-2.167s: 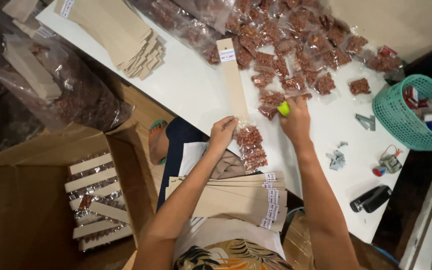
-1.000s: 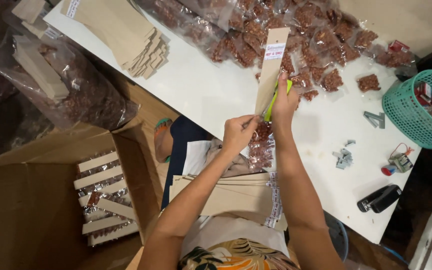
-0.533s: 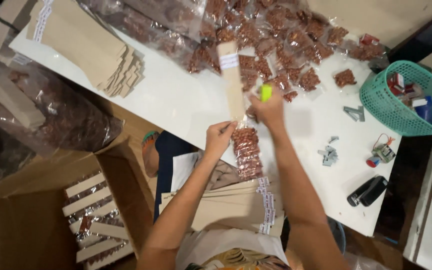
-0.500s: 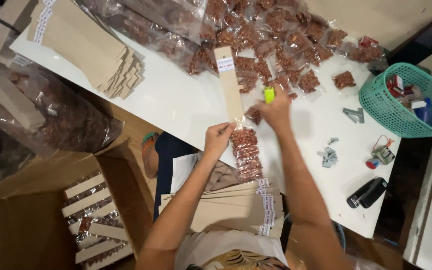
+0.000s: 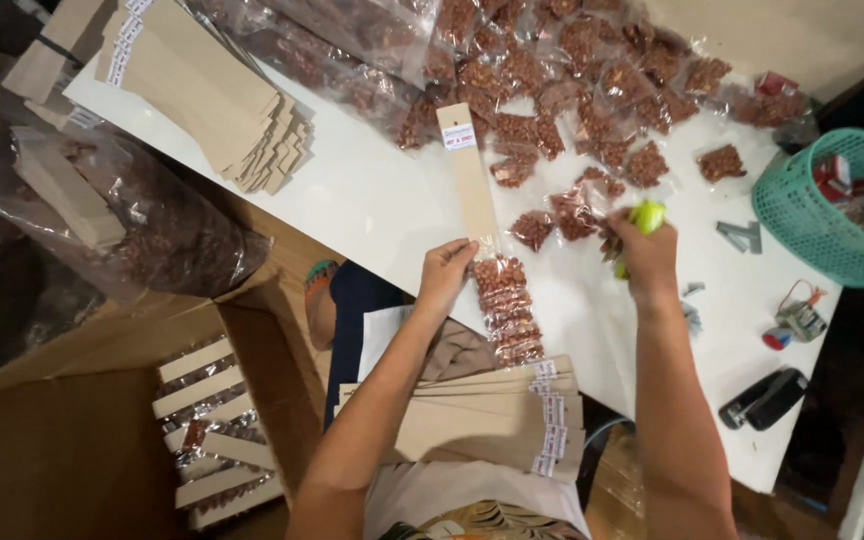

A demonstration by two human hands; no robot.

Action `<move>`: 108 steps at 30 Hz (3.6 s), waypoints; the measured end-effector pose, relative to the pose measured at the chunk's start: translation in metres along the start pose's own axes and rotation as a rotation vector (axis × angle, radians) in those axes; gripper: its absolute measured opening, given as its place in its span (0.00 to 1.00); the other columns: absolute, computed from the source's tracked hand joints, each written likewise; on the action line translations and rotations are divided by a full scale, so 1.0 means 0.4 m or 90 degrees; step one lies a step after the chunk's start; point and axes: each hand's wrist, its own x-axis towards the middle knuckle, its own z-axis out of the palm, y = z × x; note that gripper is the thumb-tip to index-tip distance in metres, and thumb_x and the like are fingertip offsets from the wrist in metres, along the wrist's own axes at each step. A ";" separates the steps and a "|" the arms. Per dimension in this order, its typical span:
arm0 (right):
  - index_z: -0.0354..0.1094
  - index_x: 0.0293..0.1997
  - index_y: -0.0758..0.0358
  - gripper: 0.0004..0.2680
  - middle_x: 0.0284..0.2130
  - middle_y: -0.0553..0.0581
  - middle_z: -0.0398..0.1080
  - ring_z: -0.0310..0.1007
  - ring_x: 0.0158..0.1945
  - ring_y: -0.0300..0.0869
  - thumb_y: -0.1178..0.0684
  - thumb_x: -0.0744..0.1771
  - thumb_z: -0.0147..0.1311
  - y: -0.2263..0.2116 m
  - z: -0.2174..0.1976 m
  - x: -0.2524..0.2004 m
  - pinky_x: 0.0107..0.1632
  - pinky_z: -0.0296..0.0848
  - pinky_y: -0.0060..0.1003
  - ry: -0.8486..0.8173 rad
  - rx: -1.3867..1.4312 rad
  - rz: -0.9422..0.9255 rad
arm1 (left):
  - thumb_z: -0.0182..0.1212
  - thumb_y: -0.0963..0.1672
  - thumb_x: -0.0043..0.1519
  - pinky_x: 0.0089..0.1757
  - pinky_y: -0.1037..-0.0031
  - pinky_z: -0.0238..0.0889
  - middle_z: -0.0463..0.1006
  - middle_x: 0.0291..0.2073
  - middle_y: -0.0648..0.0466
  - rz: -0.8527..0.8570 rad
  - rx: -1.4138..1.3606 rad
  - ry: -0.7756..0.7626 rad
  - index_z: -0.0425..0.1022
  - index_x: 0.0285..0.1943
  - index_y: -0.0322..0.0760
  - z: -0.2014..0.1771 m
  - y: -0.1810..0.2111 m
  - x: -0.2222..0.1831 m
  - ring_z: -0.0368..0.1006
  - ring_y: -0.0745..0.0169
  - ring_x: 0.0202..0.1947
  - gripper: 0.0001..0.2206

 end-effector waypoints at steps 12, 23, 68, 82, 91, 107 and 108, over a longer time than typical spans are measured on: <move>0.74 0.50 0.53 0.11 0.49 0.59 0.72 0.74 0.51 0.62 0.54 0.64 0.61 -0.048 -0.027 -0.192 0.54 0.74 0.55 -0.178 -0.423 -0.115 | 0.67 0.45 0.61 0.28 0.84 0.67 0.76 0.23 0.56 -0.006 -0.119 0.015 0.84 0.44 0.36 0.000 0.003 -0.014 0.71 0.73 0.24 0.09; 0.70 0.49 0.64 0.18 0.39 0.66 0.67 0.74 0.43 0.67 0.42 0.63 0.65 0.003 0.062 -0.276 0.47 0.74 0.61 -0.130 -0.476 -0.145 | 0.70 0.45 0.61 0.31 0.77 0.76 0.78 0.25 0.51 -0.034 -0.141 0.008 0.82 0.49 0.32 0.003 -0.008 0.007 0.76 0.68 0.24 0.13; 0.69 0.39 0.61 0.19 0.33 0.58 0.72 0.75 0.38 0.42 0.32 0.69 0.50 -0.366 0.271 -0.151 0.47 0.76 0.40 0.149 0.174 -0.049 | 0.63 0.44 0.63 0.35 0.58 0.74 0.83 0.26 0.43 0.360 0.198 -0.065 0.84 0.43 0.36 0.046 0.302 -0.225 0.81 0.40 0.36 0.08; 0.74 0.38 0.48 0.21 0.31 0.52 0.75 0.78 0.42 0.48 0.23 0.61 0.59 -0.049 0.284 0.094 0.49 0.72 0.44 0.086 -0.202 0.064 | 0.61 0.49 0.64 0.37 0.60 0.71 0.81 0.21 0.48 0.189 0.194 -0.021 0.85 0.36 0.43 0.032 0.107 -0.084 0.81 0.48 0.31 0.11; 0.69 0.61 0.64 0.26 0.58 0.72 0.69 0.63 0.66 0.63 0.43 0.59 0.65 0.008 0.029 0.034 0.69 0.63 0.54 -0.235 -0.608 -0.053 | 0.65 0.48 0.63 0.33 0.68 0.77 0.81 0.26 0.48 -0.032 -0.036 -0.027 0.84 0.48 0.38 0.008 -0.040 0.037 0.79 0.62 0.27 0.12; 0.71 0.30 0.64 0.12 0.17 0.56 0.68 0.67 0.19 0.41 0.48 0.60 0.71 -0.185 0.161 -0.150 0.23 0.63 0.31 -0.294 -0.137 0.079 | 0.63 0.50 0.64 0.31 0.81 0.62 0.74 0.15 0.62 0.120 0.042 -0.029 0.86 0.37 0.48 0.019 0.143 -0.109 0.66 0.76 0.23 0.09; 0.71 0.30 0.64 0.12 0.17 0.56 0.68 0.67 0.19 0.41 0.48 0.60 0.71 -0.210 0.155 -0.158 0.23 0.63 0.31 -0.293 -0.139 0.079 | 0.63 0.50 0.64 0.31 0.81 0.62 0.74 0.15 0.62 0.120 0.041 -0.030 0.86 0.37 0.48 0.021 0.152 -0.116 0.66 0.76 0.23 0.09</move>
